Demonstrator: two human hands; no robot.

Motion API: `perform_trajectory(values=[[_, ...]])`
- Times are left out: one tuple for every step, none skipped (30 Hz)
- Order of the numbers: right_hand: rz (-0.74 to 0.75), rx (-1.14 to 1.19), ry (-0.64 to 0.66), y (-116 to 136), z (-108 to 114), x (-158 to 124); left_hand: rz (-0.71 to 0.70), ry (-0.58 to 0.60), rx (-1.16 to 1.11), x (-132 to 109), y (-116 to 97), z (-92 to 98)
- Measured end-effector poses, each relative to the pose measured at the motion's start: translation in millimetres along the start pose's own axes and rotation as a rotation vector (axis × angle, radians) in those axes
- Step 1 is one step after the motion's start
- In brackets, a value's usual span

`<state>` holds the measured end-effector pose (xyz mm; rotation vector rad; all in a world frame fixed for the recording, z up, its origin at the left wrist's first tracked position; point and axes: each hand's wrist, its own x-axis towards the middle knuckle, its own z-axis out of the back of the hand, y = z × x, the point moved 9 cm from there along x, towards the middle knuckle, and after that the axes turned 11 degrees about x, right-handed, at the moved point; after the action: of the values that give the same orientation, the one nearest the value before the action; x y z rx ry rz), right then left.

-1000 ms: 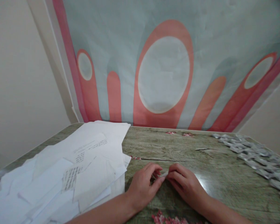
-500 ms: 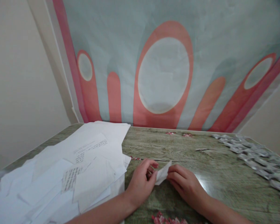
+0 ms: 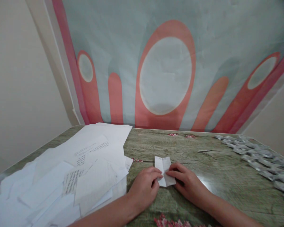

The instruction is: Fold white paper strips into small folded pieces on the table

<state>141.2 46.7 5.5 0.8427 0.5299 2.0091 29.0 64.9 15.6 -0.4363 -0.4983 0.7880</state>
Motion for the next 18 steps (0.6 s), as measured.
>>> perform_trajectory(values=[[0.0,-0.021,0.004,0,0,0,0.001,-0.001,-0.007,0,-1,0.7],[0.001,-0.038,0.007,0,1,1,0.004,-0.003,-0.014,0,-1,2.0],[0.001,-0.048,0.008,0,1,1,0.008,-0.005,-0.018,0,-2,3.7],[0.0,-0.052,0.01,-1,2,1,0.011,-0.008,-0.015,0,-4,5.7],[-0.002,-0.05,0.013,-2,2,1,0.013,-0.01,-0.004,0,-5,7.6],[0.0,-0.045,0.014,-3,2,1,0.014,-0.009,0.018,-1,-6,9.0],[0.001,-0.037,0.01,-3,3,1,0.014,-0.008,0.046,-1,-7,10.0],[0.002,-0.027,0.003,-3,4,1,0.017,-0.006,0.078,-2,-7,10.5],[0.001,-0.014,-0.006,-3,6,1,0.024,-0.005,0.107,-2,-6,10.6],[-0.002,0.0,-0.016,-3,7,2,0.032,-0.005,0.129,-2,-5,10.5],[-0.009,0.014,-0.023,-2,9,2,0.041,-0.003,0.143,-2,-3,10.1],[-0.019,0.026,-0.026,-2,10,2,0.045,-0.001,0.147,-2,-1,9.5],[-0.032,0.036,-0.023,-2,11,2,0.046,0.006,0.147,-1,0,8.6],[-0.049,0.042,-0.018,-2,12,3,0.044,0.013,0.146,-1,1,7.9],[-0.068,0.044,-0.012,-3,13,2,0.044,0.019,0.146,0,2,7.4],[-0.085,0.042,-0.005,-4,13,2,0.045,0.024,0.149,1,2,7.2],[-0.101,0.037,0.005,-5,13,2,0.049,0.026,0.154,1,3,7.3],[-0.115,0.031,0.014,-5,13,1,0.055,0.026,0.16,2,3,7.6]])
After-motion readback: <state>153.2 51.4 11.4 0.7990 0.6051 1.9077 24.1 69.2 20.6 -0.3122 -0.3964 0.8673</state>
